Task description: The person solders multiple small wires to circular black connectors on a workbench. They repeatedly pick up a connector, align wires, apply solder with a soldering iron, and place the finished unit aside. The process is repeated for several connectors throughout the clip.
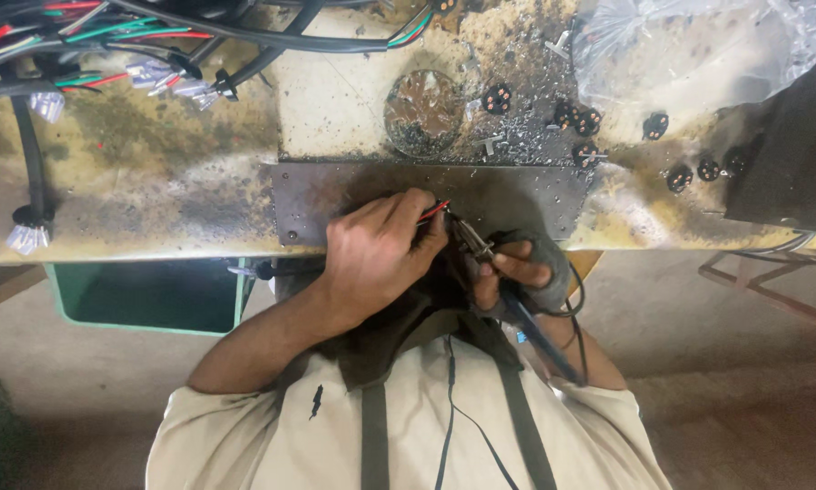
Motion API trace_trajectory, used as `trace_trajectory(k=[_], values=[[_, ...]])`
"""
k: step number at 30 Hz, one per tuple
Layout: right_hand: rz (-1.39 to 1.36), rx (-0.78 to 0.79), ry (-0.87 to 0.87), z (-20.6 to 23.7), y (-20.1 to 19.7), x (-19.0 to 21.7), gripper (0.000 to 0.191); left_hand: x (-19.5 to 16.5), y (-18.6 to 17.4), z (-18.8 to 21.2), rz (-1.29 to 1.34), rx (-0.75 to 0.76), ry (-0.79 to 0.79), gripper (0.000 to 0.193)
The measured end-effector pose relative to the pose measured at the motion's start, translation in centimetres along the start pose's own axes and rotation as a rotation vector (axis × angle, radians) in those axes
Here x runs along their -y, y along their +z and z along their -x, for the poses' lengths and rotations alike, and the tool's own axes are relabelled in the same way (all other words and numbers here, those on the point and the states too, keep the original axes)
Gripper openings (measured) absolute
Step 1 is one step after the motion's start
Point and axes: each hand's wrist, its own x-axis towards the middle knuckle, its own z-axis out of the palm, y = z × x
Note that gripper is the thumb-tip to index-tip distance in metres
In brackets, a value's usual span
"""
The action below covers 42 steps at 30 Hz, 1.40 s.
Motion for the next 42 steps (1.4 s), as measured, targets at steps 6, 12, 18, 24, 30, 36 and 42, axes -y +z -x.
trace_trajectory(k=[6,12,18,24,30,36,42], values=[[0.031,-0.049,0.02,2.1,0.3,-1.0,0.026,0.1,-0.1,0.0,0.032,0.004,-0.003,0.016],[0.065,-0.156,0.365,4.0,0.6,-0.6,0.026,-0.1,-0.2,-0.2,0.044,-0.017,-0.018,0.016],[0.29,0.068,0.145,-0.1,0.2,1.5,0.037,-0.3,-0.2,-0.3,0.051,-0.024,-0.044,0.016],[0.338,0.297,0.138,-2.4,-0.7,3.1,0.041,-0.1,-0.1,-0.1,0.059,-0.022,-0.037,0.018],[0.124,0.348,0.122,-3.3,-1.1,2.3,0.038,-0.2,0.0,-0.2,0.055,-0.029,-0.05,0.018],[-0.176,0.026,0.274,-3.9,2.7,-0.4,0.035,0.0,-0.4,-0.1,0.082,-0.023,-0.028,0.024],[-1.505,0.323,1.233,-4.2,0.7,-0.8,0.06,0.1,-0.2,0.1,0.13,-0.017,-0.05,0.028]])
